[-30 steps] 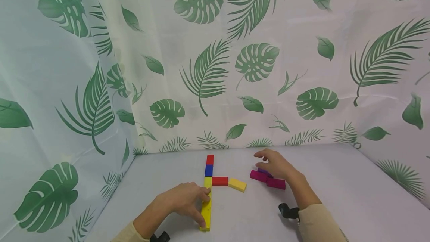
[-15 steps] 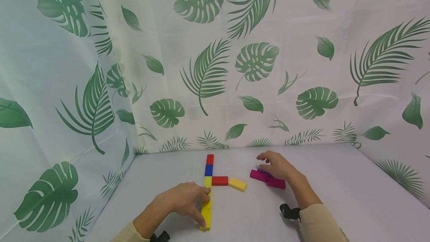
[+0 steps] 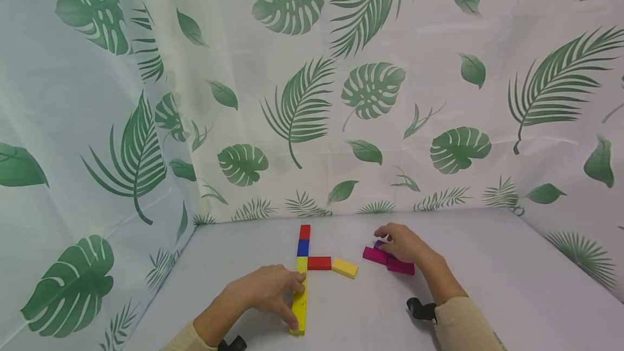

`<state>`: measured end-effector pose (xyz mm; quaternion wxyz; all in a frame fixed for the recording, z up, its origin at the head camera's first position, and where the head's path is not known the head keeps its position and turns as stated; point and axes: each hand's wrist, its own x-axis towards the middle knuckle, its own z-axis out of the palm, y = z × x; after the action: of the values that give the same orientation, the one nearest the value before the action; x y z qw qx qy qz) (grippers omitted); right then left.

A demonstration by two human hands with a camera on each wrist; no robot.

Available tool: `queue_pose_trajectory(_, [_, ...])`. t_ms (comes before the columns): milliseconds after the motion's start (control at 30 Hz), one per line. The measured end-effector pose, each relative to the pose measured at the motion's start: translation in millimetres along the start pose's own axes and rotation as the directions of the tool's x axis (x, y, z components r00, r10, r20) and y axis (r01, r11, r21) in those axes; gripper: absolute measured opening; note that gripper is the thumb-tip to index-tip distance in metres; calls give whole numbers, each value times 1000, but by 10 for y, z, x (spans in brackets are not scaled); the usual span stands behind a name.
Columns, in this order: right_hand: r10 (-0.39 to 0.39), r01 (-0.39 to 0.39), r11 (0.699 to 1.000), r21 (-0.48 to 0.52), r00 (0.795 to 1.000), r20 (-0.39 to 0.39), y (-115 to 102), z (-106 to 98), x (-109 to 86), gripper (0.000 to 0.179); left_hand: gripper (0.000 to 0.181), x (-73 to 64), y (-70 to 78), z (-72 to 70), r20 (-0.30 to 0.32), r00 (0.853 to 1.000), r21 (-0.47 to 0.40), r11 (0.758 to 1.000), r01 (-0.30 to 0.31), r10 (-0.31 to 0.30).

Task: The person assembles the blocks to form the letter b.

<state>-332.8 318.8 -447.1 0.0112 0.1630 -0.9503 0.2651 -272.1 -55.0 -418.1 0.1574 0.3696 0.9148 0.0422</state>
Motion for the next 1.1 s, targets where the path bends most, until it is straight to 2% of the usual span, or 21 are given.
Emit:
queue_pose_trajectory(500, [52, -52, 999, -12, 999, 10, 48, 21, 3, 31, 61, 1, 1, 10, -7, 1000, -5, 1000, 5, -5])
queue_pose_trajectory(900, [87, -87, 995, -43, 996, 14, 50, 28, 5, 38, 62, 0, 1, 16, -8, 1000, -6, 1000, 4, -4])
queue_pose_trajectory(1100, [71, -72, 997, -41, 997, -15, 63, 44, 6, 41, 62, 9, -4, 14, -5, 1000, -6, 1000, 3, -3])
